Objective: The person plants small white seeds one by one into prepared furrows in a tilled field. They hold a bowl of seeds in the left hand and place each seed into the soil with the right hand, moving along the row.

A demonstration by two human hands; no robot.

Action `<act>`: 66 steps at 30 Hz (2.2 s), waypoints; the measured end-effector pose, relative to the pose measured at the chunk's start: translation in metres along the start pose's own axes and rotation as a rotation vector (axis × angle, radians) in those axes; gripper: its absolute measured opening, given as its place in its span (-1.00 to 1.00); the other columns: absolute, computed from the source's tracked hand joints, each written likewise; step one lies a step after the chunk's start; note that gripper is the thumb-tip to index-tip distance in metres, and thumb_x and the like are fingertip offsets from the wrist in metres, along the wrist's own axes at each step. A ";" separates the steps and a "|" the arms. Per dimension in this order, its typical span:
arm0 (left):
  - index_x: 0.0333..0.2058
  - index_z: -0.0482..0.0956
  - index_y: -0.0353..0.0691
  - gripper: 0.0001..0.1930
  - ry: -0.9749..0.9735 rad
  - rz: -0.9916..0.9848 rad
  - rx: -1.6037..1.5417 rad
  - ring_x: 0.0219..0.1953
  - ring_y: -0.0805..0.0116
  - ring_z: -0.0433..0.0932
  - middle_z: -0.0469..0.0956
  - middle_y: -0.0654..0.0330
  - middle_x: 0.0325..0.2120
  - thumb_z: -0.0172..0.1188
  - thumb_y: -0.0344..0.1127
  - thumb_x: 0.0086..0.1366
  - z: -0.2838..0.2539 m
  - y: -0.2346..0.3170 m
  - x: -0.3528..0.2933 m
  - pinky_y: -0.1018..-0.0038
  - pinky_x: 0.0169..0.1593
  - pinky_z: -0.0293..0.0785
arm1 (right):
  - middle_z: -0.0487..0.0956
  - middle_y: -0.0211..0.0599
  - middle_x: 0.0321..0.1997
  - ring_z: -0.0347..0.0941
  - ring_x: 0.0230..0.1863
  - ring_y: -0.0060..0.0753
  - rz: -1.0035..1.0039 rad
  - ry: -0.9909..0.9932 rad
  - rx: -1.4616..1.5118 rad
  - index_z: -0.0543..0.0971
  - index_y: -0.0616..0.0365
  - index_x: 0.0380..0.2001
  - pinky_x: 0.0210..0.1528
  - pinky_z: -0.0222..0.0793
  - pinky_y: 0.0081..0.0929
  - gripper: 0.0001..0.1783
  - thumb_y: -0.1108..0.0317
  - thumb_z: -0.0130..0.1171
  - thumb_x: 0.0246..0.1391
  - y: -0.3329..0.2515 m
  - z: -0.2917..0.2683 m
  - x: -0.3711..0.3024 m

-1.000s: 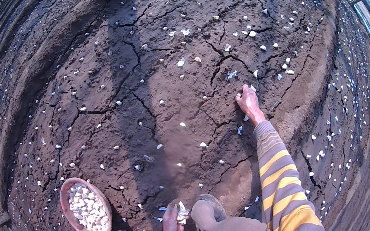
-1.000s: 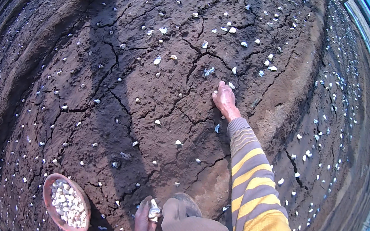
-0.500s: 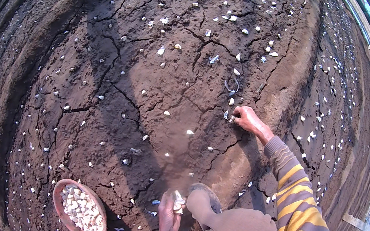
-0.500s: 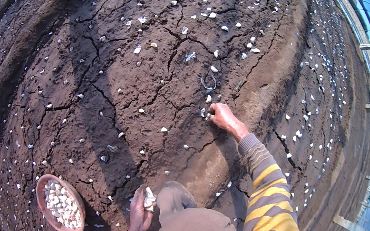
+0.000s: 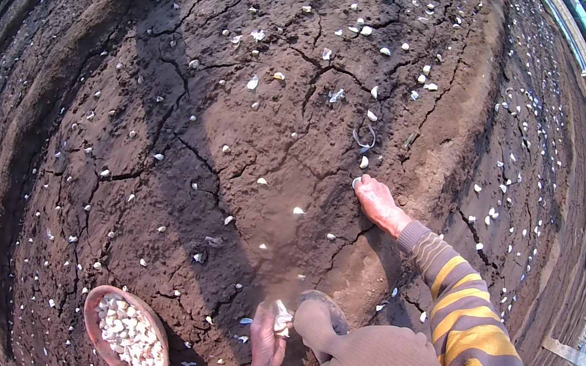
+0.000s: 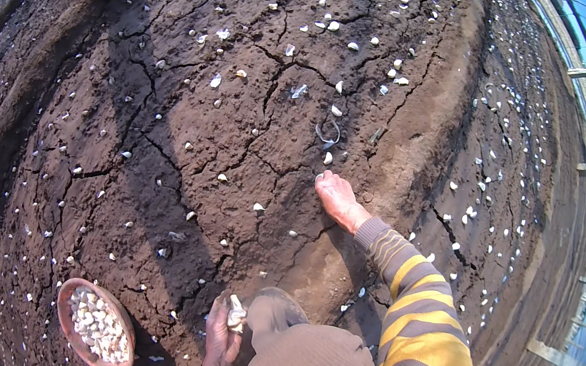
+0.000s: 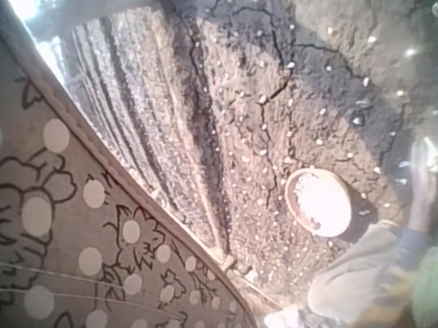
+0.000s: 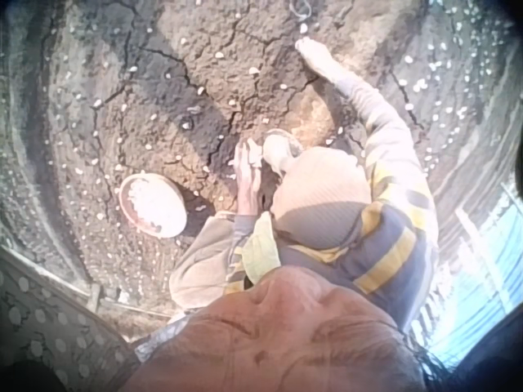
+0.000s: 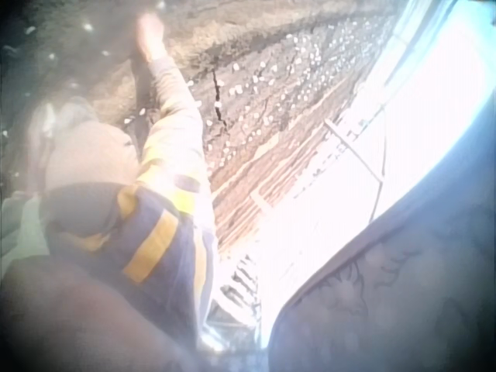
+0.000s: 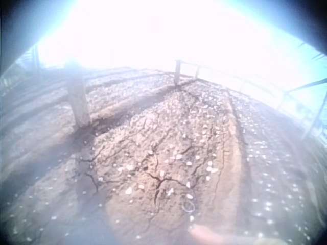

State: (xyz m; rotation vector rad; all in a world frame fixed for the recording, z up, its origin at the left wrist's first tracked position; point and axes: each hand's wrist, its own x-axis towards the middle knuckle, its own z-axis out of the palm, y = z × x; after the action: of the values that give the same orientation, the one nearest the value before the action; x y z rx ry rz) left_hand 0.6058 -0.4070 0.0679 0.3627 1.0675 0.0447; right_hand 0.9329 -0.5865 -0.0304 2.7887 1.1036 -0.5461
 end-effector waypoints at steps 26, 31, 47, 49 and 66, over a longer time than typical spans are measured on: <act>0.12 0.36 -0.18 -0.66 -0.023 -0.008 0.039 -0.28 0.36 0.57 0.50 0.20 -0.18 0.05 -0.33 0.41 -0.020 -0.014 -0.005 0.47 -0.36 0.59 | 0.59 0.05 -0.37 0.57 -0.29 0.01 0.248 0.372 0.747 0.47 0.30 -0.29 -0.19 0.46 -0.21 -0.69 0.32 0.27 -0.04 0.016 -0.007 0.044; 0.11 0.37 -0.17 -0.66 -0.014 -0.017 0.020 -0.29 0.42 0.56 0.51 0.23 -0.19 0.10 -0.33 0.39 -0.015 -0.012 -0.004 0.48 -0.37 0.59 | 0.43 0.00 -0.29 0.45 -0.22 0.12 0.020 0.523 0.586 0.38 0.25 -0.30 -0.20 0.41 -0.14 -0.77 0.48 0.20 -0.02 -0.022 -0.008 0.053; 0.05 0.41 -0.23 -0.72 -0.036 -0.029 -0.001 -0.32 0.39 0.59 0.55 0.20 -0.24 0.09 -0.34 0.40 -0.008 -0.009 0.005 0.51 -0.35 0.57 | 0.44 -0.04 -0.21 0.47 -0.19 0.14 0.084 0.447 0.421 0.46 0.22 -0.32 -0.20 0.44 -0.08 -0.81 0.33 0.18 0.08 0.013 -0.033 0.083; 0.04 0.41 -0.23 -0.72 0.002 -0.017 -0.006 -0.33 0.38 0.58 0.55 0.20 -0.24 0.09 -0.34 0.41 -0.006 -0.007 0.004 0.50 -0.35 0.57 | 0.46 0.00 -0.18 0.48 -0.17 0.16 0.381 0.568 0.400 0.44 0.22 -0.23 -0.17 0.43 -0.06 -0.74 0.31 0.19 0.08 0.040 -0.044 0.100; 0.03 0.41 -0.22 -0.72 0.056 -0.080 0.006 -0.32 0.43 0.58 0.54 0.23 -0.22 0.12 -0.32 0.39 -0.008 -0.016 0.012 0.55 -0.36 0.59 | 0.48 0.06 -0.23 0.51 -0.18 0.12 0.200 0.323 0.166 0.45 0.24 -0.29 -0.15 0.47 -0.07 -0.81 0.36 0.09 0.06 0.107 -0.026 0.110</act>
State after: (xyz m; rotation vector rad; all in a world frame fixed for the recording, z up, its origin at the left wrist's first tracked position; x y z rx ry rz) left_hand 0.6025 -0.4177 0.0495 0.3249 1.1371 -0.0197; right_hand 1.0869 -0.5883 -0.0506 3.1668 0.8419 -0.1763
